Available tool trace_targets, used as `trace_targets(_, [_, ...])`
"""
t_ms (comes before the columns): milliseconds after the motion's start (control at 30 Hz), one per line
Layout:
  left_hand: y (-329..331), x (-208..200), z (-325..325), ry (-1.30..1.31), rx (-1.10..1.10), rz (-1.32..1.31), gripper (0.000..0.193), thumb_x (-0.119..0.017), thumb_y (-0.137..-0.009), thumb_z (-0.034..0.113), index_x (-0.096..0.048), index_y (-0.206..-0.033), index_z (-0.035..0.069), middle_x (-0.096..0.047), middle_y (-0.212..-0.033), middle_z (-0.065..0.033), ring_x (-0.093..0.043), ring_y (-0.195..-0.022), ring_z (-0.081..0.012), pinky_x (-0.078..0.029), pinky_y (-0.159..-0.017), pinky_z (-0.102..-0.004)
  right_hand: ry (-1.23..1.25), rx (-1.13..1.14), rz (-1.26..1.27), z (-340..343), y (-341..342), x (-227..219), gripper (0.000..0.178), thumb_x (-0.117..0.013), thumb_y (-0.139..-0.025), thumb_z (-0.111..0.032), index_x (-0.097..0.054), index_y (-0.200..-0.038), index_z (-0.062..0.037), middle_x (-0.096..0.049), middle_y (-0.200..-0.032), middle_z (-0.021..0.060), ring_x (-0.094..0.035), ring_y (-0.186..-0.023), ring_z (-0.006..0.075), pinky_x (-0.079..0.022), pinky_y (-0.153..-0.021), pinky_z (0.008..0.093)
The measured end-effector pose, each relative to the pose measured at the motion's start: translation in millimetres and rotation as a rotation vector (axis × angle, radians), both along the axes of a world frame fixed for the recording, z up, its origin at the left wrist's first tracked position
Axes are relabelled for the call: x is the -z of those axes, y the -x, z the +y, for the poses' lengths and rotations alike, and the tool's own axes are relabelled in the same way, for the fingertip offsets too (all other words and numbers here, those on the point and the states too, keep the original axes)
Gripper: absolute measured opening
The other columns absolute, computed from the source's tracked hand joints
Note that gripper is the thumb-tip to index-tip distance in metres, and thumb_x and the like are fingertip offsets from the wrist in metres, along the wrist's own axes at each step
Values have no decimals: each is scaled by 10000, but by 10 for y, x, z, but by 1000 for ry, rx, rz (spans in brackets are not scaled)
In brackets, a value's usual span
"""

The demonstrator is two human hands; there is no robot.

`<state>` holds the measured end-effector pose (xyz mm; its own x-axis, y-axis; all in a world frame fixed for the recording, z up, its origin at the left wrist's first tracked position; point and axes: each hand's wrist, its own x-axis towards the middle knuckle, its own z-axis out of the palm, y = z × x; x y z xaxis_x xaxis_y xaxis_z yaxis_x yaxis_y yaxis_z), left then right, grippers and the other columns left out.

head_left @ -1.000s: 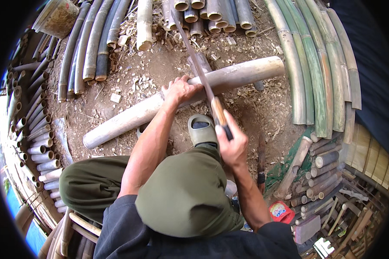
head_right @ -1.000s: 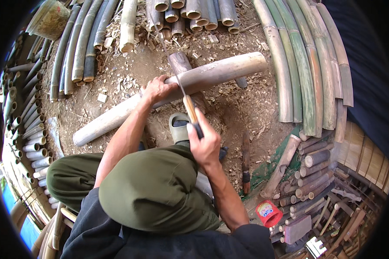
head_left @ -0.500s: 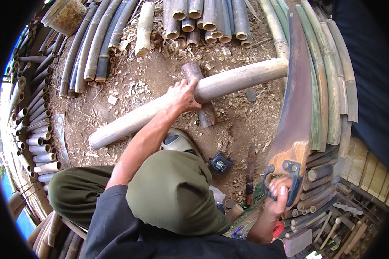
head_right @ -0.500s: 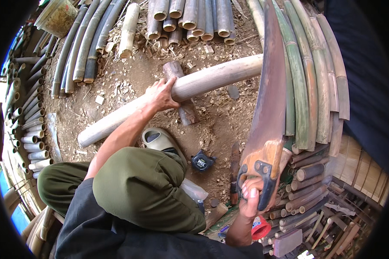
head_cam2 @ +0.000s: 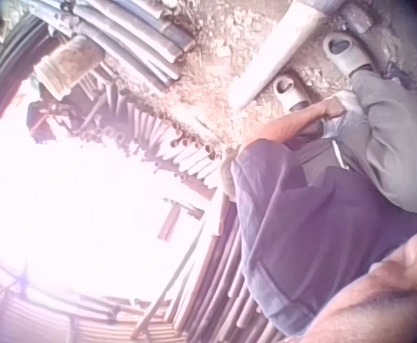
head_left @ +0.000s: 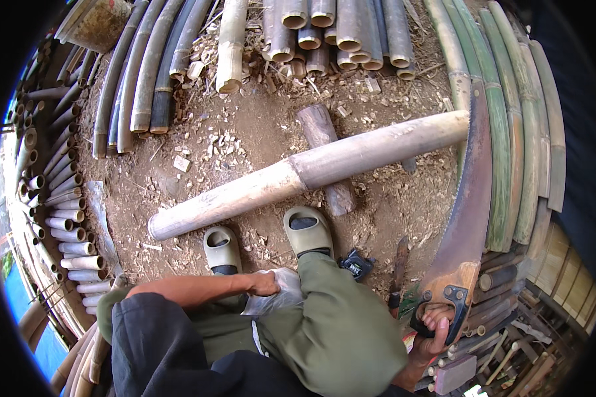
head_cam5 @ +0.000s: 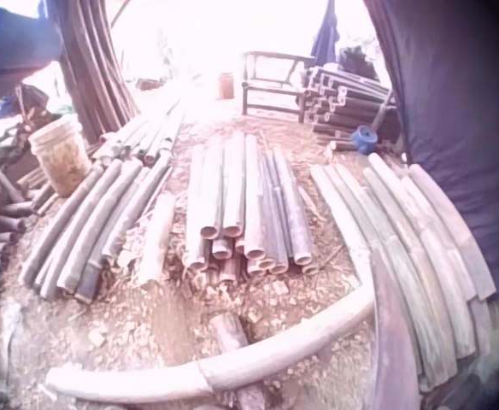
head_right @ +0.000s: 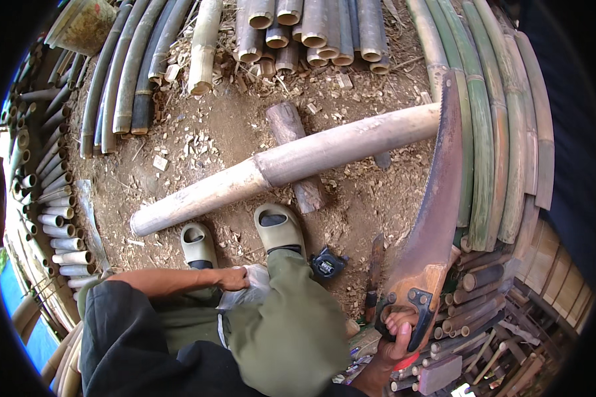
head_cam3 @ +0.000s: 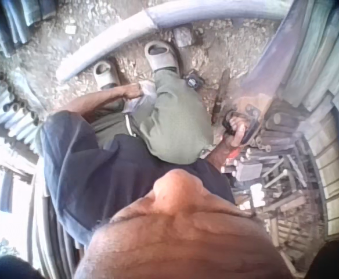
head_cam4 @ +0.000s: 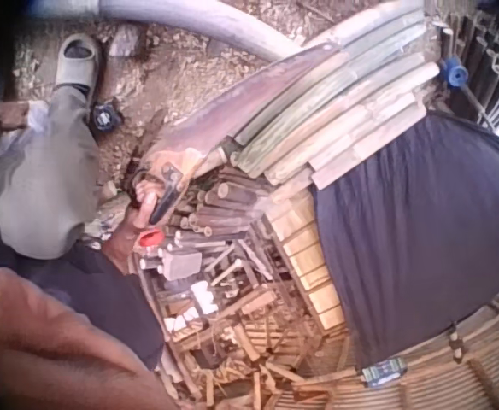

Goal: The person measures a length of bamboo with a tape measure and then saws it into segments using a hand saw.

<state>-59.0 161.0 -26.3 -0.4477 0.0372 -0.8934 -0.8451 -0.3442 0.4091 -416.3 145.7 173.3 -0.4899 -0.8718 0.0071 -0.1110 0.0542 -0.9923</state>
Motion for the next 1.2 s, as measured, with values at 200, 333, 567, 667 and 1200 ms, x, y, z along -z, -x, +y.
trace_targets(200, [93,167,783,9,12,147,1014,-598,-814,558,-193,-1522,-45,-404,-1457,-323,-488,-1294,-441,-404,-1070,-473,-66,-88,-27,-66,-18,50,166,-538,-867,-139,-469,-817,3,-439,-588,48,-445,-534,145,-442,-551,282])
trace_targets(333, [859,-27,1095,110,210,164,875,-587,-863,489,-256,-1526,25,-446,-1448,-277,-525,-1259,-445,-430,-1038,-498,-111,-129,-11,101,-34,-27,440,-551,-864,-153,-403,-1161,136,-457,-584,50,-466,-527,145,-466,-551,286])
trace_targets(567, [749,141,727,274,269,259,764,-693,-815,455,-456,-1453,108,-570,-1377,-154,-570,-1224,-345,-432,-1052,-431,8,-221,39,476,180,-153,697,-578,-888,-172,-293,-1420,176,-540,-679,70,-537,-602,155,-503,-631,285])
trace_targets(667, [513,-285,-249,512,408,-59,385,-699,-832,362,-733,-1012,23,-708,-1073,-207,-677,-1033,-338,-547,-867,-458,10,-170,97,749,171,-333,707,-602,-911,-176,-275,-1460,128,-649,-849,115,-624,-710,178,-524,-720,288])
trace_targets(1200, [802,-354,-2059,1342,-80,-419,1072,-889,-573,328,-332,-1476,178,-542,-1257,-158,-541,-1186,-354,-481,-951,-508,-218,-222,64,787,454,-126,688,-610,-861,-130,-335,-1456,79,-716,-934,133,-545,-566,63,-454,-527,209])
